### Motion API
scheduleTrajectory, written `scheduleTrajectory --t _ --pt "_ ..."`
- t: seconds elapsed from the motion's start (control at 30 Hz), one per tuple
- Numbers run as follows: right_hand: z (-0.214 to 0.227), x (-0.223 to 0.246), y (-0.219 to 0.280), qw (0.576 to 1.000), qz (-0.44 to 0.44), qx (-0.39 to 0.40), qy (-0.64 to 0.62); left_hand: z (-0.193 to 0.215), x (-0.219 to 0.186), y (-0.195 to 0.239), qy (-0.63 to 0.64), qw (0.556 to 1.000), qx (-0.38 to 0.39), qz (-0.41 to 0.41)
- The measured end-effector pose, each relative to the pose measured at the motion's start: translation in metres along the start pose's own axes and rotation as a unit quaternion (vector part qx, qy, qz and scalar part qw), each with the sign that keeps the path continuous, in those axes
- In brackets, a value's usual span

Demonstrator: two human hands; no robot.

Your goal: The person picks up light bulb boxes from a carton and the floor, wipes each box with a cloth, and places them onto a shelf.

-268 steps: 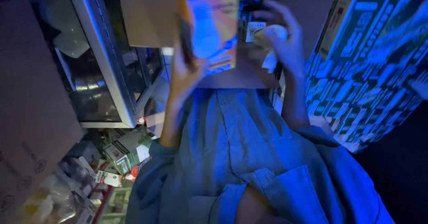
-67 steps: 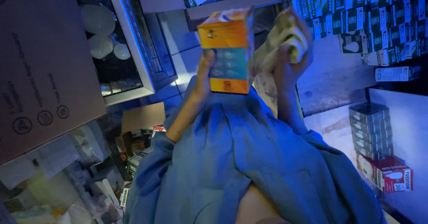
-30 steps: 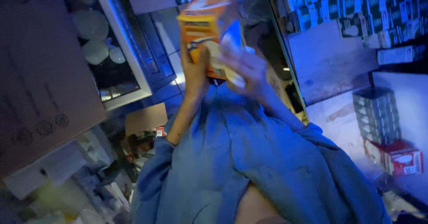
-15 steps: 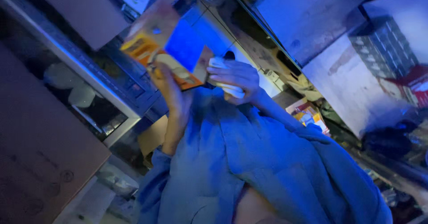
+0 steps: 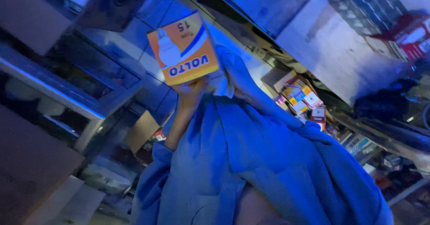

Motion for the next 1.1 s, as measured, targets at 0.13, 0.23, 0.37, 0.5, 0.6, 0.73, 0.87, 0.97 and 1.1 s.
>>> scheduleTrajectory --t 0.13,0.23,0.37,0.5,0.6,0.73,0.87,0.97,1.1 --pt "0.079 0.033 0.058 0.991 0.049 -0.022 0.125 -0.077 0.022 0.025 -0.112 0.986 0.063 -0.105" --pt "0.134 0.054 0.109 0.993 0.036 -0.032 0.112 -0.12 0.04 0.051 -0.16 0.965 0.076 -0.192" --pt "0.19 0.07 0.171 0.991 0.029 -0.067 0.109 -0.135 0.084 0.106 -0.125 0.972 0.075 -0.185" --pt "0.21 0.087 0.223 0.969 0.126 -0.037 0.21 -0.149 0.12 0.157 -0.139 0.977 0.114 -0.116" --pt "0.212 0.081 0.251 0.961 0.134 0.001 0.243 -0.168 0.125 0.183 -0.275 0.936 0.16 -0.151" --pt "0.208 0.065 0.279 0.938 0.129 -0.012 0.322 -0.178 0.119 0.195 -0.386 0.885 0.216 -0.142" --pt "0.209 0.039 0.294 0.908 0.078 -0.082 0.403 -0.177 0.113 0.21 -0.413 0.859 0.287 -0.093" --pt "0.208 0.017 0.299 0.907 0.061 -0.06 0.412 -0.164 0.113 0.227 -0.419 0.857 0.292 -0.068" --pt "0.211 -0.019 0.283 0.905 0.068 -0.066 0.415 -0.125 0.132 0.236 -0.46 0.847 0.258 -0.072"
Point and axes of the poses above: each hand's wrist, its own y-axis away from the middle knuckle, its own z-axis out of the back of the hand, x = y × z, the point moved 6 cm from there along -y, towards the middle knuckle, and after that the axes turned 4 degrees about y, right-handed, at the moved point
